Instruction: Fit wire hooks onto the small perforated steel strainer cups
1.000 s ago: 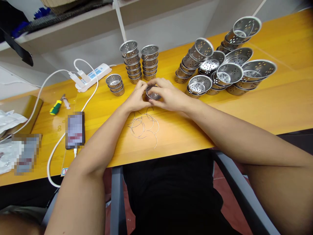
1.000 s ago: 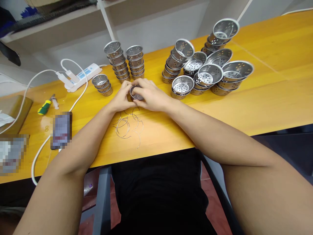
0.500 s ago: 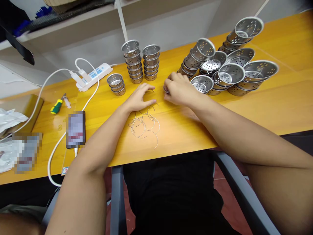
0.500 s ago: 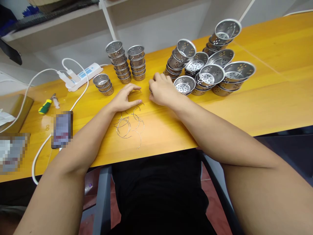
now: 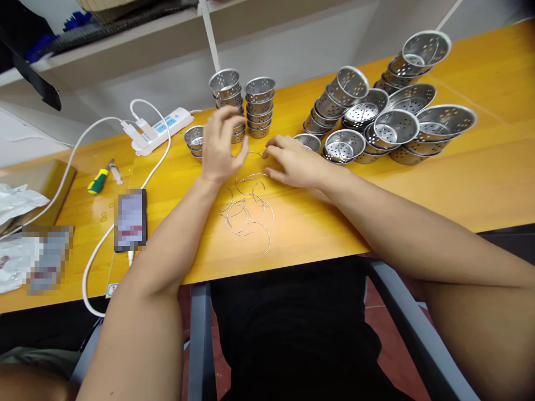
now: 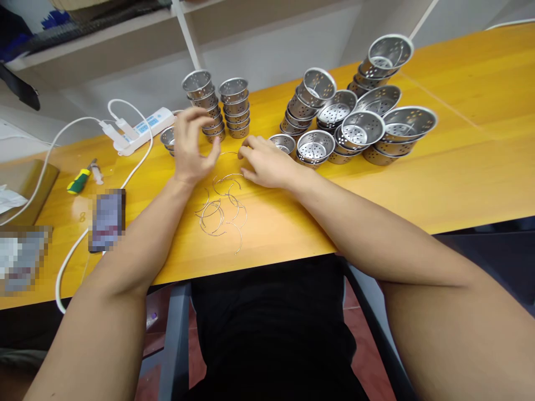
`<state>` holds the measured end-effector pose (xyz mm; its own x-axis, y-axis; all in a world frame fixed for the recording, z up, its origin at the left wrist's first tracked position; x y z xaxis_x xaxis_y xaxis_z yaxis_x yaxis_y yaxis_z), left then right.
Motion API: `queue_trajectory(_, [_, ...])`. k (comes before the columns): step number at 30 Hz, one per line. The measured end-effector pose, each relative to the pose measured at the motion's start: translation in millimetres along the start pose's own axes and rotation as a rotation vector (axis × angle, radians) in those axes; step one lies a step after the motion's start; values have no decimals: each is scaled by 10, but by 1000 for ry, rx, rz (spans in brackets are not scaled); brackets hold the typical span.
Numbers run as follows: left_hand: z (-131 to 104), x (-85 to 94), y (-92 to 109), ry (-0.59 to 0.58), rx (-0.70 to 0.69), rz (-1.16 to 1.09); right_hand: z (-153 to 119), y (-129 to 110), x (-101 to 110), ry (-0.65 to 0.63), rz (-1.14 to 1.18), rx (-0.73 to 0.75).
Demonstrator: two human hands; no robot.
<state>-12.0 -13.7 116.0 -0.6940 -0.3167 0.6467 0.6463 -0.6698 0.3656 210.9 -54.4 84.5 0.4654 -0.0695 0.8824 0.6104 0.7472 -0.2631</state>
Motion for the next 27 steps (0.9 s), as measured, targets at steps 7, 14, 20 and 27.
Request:
queue_trajectory(7, [-44,307,-997,378,429,15,-6,20,31,-14,23,-28])
queue_trajectory(14, [-125,109,-1554,274,609,-96,-9,-127,27,-79,126,66])
queue_trajectory(20, [-126,86,-1462,325,637,-173,-3,-400,-107,-220,-22,45])
queue_trajectory(27, [-107,53,-1419,174,584,-65,26,-378,-204,-230,37,100])
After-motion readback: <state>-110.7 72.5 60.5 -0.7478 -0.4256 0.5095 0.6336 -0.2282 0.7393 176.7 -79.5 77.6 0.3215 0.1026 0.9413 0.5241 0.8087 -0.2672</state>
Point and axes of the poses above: each hand's wrist, its own z-axis towards the middle knuckle, its own x-axis out of the back of the hand, y = z × x, the point moved 5 cm from there along z, towards the middle knuckle, and after that the axes turned 5 degrees about x, right-handed, at the moved point
